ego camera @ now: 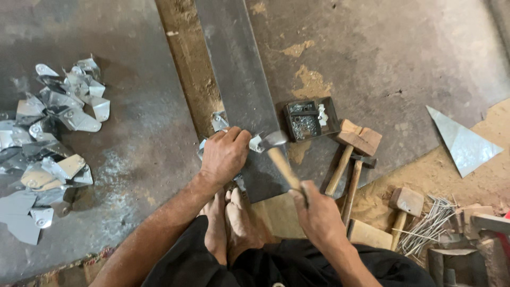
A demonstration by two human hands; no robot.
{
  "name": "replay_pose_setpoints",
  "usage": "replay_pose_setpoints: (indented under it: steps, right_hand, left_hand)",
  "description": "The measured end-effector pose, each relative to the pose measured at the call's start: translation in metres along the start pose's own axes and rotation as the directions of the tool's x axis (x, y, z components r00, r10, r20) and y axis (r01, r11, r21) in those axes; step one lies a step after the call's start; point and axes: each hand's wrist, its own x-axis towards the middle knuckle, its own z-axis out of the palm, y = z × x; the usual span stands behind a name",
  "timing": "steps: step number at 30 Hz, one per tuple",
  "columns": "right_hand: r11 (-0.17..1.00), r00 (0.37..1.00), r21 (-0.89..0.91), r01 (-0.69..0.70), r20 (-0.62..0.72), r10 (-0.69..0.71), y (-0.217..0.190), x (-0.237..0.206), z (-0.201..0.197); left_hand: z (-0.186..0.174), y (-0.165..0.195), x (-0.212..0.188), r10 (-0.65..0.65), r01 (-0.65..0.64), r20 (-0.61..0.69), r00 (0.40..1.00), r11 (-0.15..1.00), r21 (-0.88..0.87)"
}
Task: The person sits on the floor and hammers small metal pieces flat on a long metal bar using a hammer, placing finished pieces on a growing pile beside them and picking up new pieces one at a time.
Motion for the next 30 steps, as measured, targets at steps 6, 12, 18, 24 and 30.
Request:
replay_pose_setpoints:
  steps: [6, 12, 18, 24, 30]
  right_hand:
    - [0.949, 0.987, 0.299, 0.094, 0.095, -0.128, 0.027, -0.002, -0.002]
    - [0.951, 0.993, 0.287, 0.111, -0.079, -0.092, 0.029, -0.011, -0.023]
    - [0.376, 0.873, 0.792, 0.481, -0.474, -0.117, 0.014, -0.016, 0.006]
    - [0.994, 0.991, 0.107, -0.036, 0.136, 0.021, 0.055, 0.004, 0.034]
    - [0.787, 0.899, 0.491, -0.374, 0.399, 0.178, 0.102, -0.041, 0.047]
  left_hand:
    - [-0.001, 0.002, 0.001, -0.002, 0.002, -0.013, 1.0, 1.0, -0.008]
    - [-0.004, 0.001, 0.004, 0.008, -0.008, -0.013, 1.0, 1.0, -0.004]
    - [-0.005, 0.005, 0.007, -0.008, 0.007, -0.014, 1.0, 0.999, -0.039]
    - [-0.008, -0.019, -0.006, -0.046, 0.047, -0.08, 0.996, 0.999, 0.017]
    - [-0.075, -0.104, -0.054, -0.44, 0.476, -0.183, 0.879, 0.79, 0.386]
